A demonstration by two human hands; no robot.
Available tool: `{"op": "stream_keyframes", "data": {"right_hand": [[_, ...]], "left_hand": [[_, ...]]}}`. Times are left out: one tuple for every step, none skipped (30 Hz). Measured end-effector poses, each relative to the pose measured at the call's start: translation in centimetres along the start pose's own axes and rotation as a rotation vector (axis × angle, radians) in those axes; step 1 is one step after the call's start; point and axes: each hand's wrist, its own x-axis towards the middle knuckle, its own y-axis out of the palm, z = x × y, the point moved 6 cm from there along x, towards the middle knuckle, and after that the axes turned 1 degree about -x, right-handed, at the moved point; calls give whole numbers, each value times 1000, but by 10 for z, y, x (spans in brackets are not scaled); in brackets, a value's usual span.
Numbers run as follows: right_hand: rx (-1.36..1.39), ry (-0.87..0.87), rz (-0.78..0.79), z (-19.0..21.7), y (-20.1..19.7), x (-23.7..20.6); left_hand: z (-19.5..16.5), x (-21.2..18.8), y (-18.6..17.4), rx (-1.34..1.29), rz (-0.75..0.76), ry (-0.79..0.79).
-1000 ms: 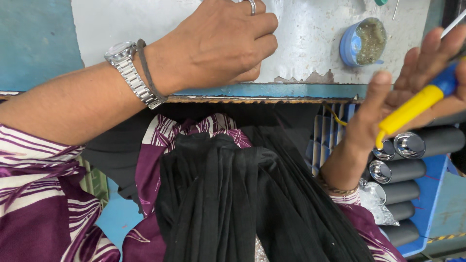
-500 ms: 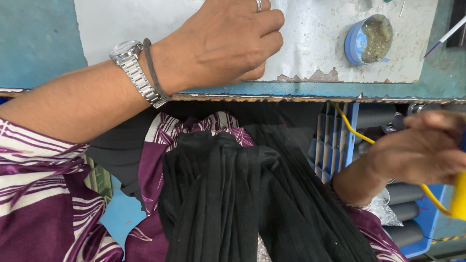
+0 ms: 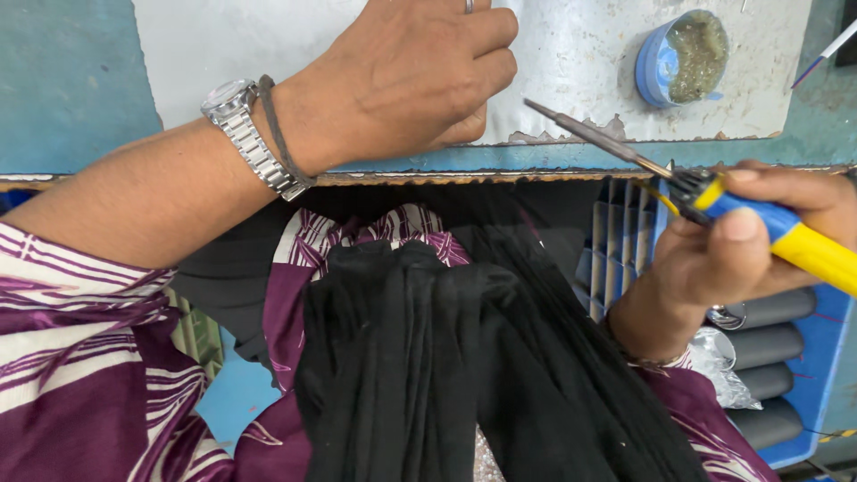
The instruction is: The person solders wires onto small square LED chips on a workbench, holding each chip with one hand while applying a soldering iron with the other, dipping the iron in flux between joints. They then use a utility knife to cut and strip the insulation from a white two-conductor wire and separate its red and blue leads.
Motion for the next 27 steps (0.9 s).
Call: {"op": "stream_keyframes", "data": {"right_hand": [[-47,-11,30,4,6,2],[-63,-2,45,7,11,4],[-78,8,61,9,15,5],[-63,38,62,10,18,5],[-53,64,68,10,20,5],[-44,90,74,10,21,5],[-40,113,84,10,22,5],[-30,124,92,9,23,5],[-20,136,100,8,24,4],[-6,135,106,6,24,5],[0,133,113,5,24,5],[6,132,120,4,24,6],[4,131,128,3,24,6],[-6,136,140,3,23,5],[-15,141,151,3,23,5],[-32,151,166,4,23,5],[-40,154,176,4,23,4],[-48,158,186,5,23,4],[-47,153,193,5,25,4],[-48,141,198,7,25,5],[-49,130,204,8,26,5],[-51,111,210,10,27,6],[-62,100,250,11,29,8],[-72,89,290,13,30,10],[-74,77,327,14,31,14],[-77,75,361,15,33,17],[-81,72,398,17,33,20]], "left_hand": [[1,0,0,-7,3,-5],[1,0,1,-23,12,-11],[2,1,1,-33,18,-14],[3,1,2,-43,23,-18],[2,1,2,-46,26,-19],[2,1,2,-49,29,-21],[2,1,1,-45,19,-15],[1,1,0,-40,10,-10],[1,1,-1,-38,6,-9],[0,1,-2,-37,3,-8],[0,1,-2,-40,7,-11],[0,2,-3,-41,10,-14],[0,3,-3,-43,13,-17],[0,4,-3,-44,15,-20],[0,4,-3,-42,17,-22],[1,5,-3,-41,19,-24],[1,5,-4,-35,21,-25],[0,5,-4,-30,22,-25],[1,5,-4,-35,23,-26],[1,5,-4,-40,24,-28],[1,5,-4,-45,25,-29],[1,5,-4,-50,25,-30],[2,4,-4,-56,25,-31],[2,4,-4,-57,24,-31],[2,4,-4,-59,22,-31],[1,4,-4,-57,19,-31],[2,4,-5,-58,18,-33]]}}
